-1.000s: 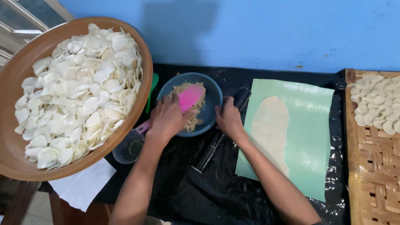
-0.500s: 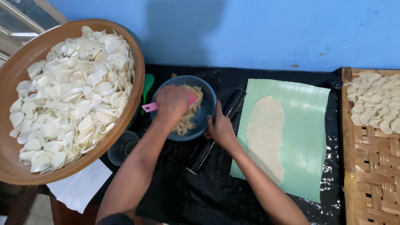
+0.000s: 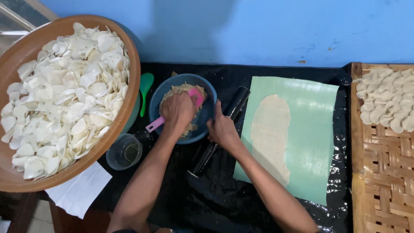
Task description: Flattening pieces of dough into thin sheets using a roller and a spatula for food production.
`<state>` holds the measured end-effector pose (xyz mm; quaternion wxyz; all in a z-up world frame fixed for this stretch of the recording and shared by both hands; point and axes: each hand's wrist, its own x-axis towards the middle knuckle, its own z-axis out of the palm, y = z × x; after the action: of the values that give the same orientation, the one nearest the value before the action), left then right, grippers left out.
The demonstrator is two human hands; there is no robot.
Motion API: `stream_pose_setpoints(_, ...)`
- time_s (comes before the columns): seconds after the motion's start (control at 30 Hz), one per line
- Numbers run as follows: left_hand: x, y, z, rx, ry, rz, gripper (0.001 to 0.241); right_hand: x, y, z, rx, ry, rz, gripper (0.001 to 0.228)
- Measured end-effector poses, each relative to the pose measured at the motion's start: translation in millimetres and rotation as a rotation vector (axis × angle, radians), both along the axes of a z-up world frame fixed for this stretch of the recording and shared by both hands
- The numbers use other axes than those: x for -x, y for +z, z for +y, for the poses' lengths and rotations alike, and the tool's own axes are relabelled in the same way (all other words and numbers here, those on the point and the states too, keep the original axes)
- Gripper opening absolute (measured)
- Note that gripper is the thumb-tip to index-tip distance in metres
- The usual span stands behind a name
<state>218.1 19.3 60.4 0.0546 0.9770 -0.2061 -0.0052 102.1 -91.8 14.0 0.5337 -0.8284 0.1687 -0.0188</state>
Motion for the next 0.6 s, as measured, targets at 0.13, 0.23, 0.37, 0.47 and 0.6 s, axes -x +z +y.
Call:
stream_pose_setpoints(0.13, 10.9, -11.5, 7.0, 0.018, -0.091, -0.092, 0.044, -3.4, -13.5, -0.1, -0.001, 0.005, -0.008, 0.079)
stream_pose_setpoints(0.23, 22.0, -10.9, 12.8, 0.065, -0.128, -0.11, 0.039, -3.4, -19.6, 0.4, -0.027, -0.002, -0.02, 0.079)
stream_pose_setpoints(0.37, 30.1, 2.2, 17.0, 0.148, -0.113, -0.087, 0.039, -4.4, -14.3, -1.2, -0.076, -0.036, -0.049, 0.078)
stream_pose_setpoints(0.47, 31.9, 1.0, 26.7, 0.233, -0.071, -0.024, 0.042, 1.2, -11.7, 0.2, -0.162, -0.054, -0.027, 0.081)
stream_pose_setpoints(0.6, 24.1, -16.9, 40.3, 0.454, -0.086, 0.068, 0.044, 3.2, -21.1, -2.1, -0.211, -0.059, -0.081, 0.085)
